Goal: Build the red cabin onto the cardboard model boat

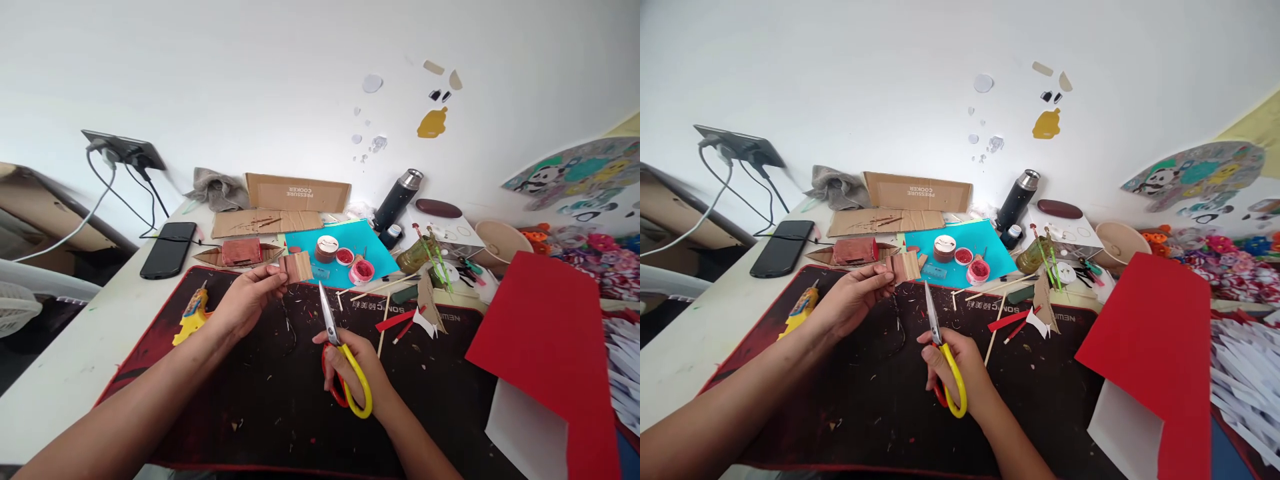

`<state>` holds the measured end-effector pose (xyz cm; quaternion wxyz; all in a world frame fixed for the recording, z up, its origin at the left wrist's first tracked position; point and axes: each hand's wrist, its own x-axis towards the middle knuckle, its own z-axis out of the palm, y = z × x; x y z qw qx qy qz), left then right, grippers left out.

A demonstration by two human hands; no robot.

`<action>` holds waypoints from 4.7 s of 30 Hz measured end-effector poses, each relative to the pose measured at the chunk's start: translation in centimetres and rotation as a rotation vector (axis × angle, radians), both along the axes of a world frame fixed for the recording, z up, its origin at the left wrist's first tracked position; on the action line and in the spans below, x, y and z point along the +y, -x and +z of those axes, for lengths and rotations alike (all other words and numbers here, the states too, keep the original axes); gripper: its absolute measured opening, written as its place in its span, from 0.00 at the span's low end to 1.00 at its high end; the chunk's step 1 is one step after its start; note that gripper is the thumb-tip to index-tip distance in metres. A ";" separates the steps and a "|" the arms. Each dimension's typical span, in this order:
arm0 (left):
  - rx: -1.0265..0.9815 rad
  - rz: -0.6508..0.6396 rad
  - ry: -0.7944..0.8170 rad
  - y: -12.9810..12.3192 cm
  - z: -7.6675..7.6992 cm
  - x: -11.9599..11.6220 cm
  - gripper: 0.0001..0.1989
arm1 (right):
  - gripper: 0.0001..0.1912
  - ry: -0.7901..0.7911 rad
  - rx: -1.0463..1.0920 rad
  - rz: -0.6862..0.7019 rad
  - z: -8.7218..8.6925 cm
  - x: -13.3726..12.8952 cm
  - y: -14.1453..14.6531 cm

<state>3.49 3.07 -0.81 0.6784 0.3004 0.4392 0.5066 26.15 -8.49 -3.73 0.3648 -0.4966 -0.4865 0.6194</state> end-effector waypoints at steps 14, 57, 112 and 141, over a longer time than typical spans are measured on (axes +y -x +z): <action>-0.085 0.044 -0.035 -0.7 1.0 0.5 0.21 | 0.44 -0.013 0.137 0.056 -0.8 0.7 1.4; -0.083 0.040 -0.088 -1.6 1.9 -0.2 0.23 | 0.25 -0.245 -0.369 -0.022 1.7 2.7 3.6; -0.012 0.070 -0.148 -2.5 1.7 -0.9 0.21 | 0.17 -0.288 -0.572 -0.039 3.2 2.8 4.3; -0.004 0.064 -0.118 -2.7 1.9 -0.6 0.22 | 0.14 -0.322 -0.619 -0.087 2.1 2.9 4.2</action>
